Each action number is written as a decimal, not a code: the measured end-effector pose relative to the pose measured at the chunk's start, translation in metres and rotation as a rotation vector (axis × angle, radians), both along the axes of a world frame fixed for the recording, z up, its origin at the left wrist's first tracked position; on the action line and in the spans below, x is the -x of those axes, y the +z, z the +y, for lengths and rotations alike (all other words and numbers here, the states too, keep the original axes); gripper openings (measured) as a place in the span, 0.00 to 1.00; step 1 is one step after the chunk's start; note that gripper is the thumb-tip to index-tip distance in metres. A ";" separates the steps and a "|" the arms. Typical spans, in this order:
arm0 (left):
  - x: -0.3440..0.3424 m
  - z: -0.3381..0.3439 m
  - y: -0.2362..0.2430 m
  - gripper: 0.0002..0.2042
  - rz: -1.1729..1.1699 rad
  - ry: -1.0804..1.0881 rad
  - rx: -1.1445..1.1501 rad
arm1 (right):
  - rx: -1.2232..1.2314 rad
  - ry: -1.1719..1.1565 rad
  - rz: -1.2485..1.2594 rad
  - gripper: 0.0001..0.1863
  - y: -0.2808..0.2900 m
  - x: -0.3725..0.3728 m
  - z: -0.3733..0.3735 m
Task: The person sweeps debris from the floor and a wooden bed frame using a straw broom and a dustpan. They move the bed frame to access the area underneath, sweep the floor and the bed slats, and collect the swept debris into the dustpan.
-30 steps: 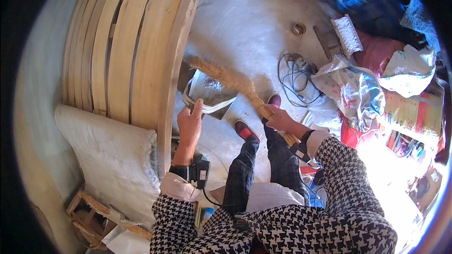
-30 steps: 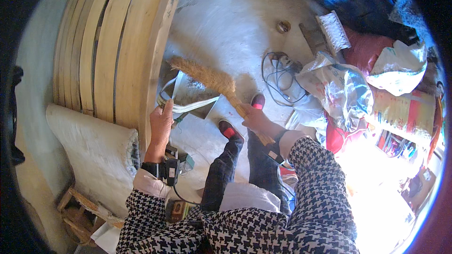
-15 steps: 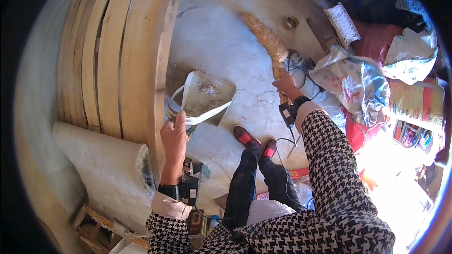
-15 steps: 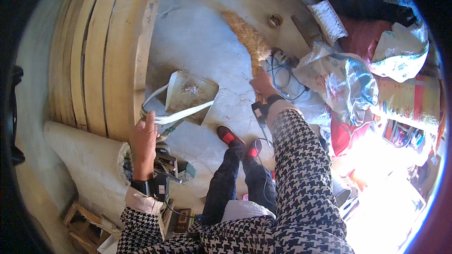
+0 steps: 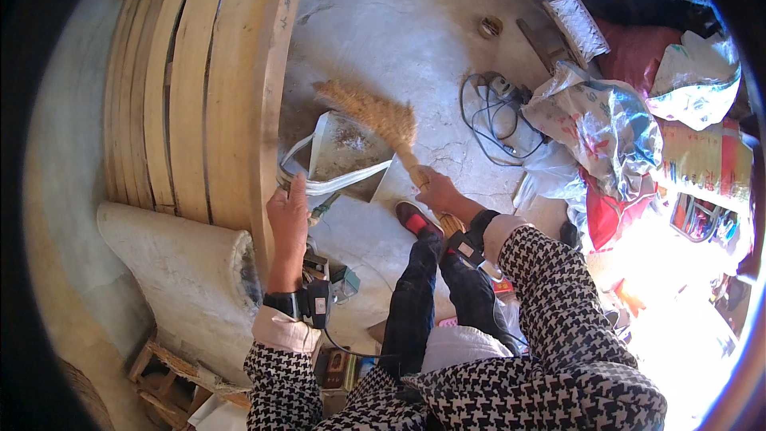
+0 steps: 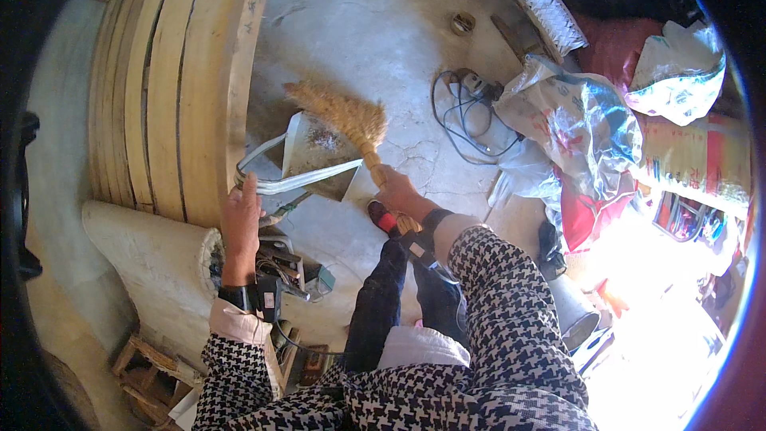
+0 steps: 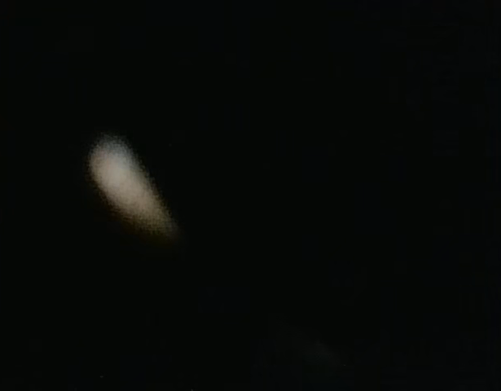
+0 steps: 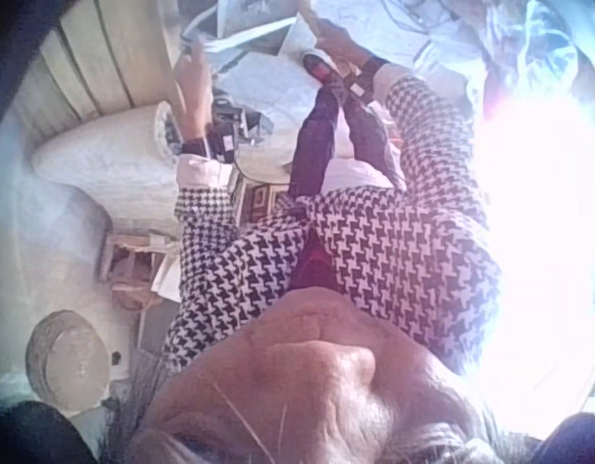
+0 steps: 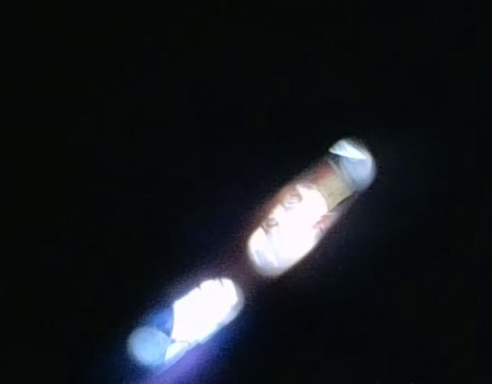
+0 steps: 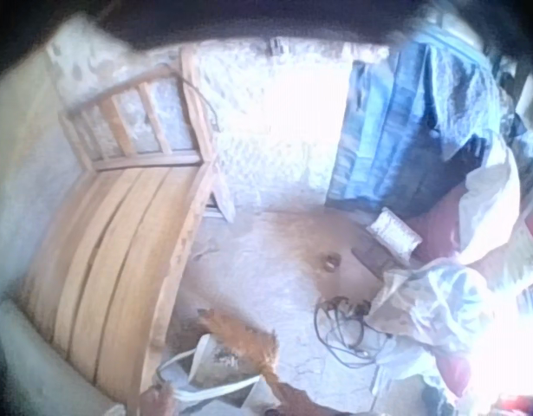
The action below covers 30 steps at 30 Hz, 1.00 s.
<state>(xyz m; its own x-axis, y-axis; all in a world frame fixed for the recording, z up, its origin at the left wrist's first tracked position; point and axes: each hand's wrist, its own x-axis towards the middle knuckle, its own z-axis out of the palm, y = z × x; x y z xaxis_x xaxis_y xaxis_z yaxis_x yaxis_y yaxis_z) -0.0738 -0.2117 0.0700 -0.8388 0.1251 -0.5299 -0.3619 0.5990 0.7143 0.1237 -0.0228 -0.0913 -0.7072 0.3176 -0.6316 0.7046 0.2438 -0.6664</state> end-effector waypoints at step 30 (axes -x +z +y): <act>-0.082 -0.104 0.005 0.19 -0.031 0.171 -0.192 | -0.007 -0.407 -0.292 0.39 0.020 -0.216 0.034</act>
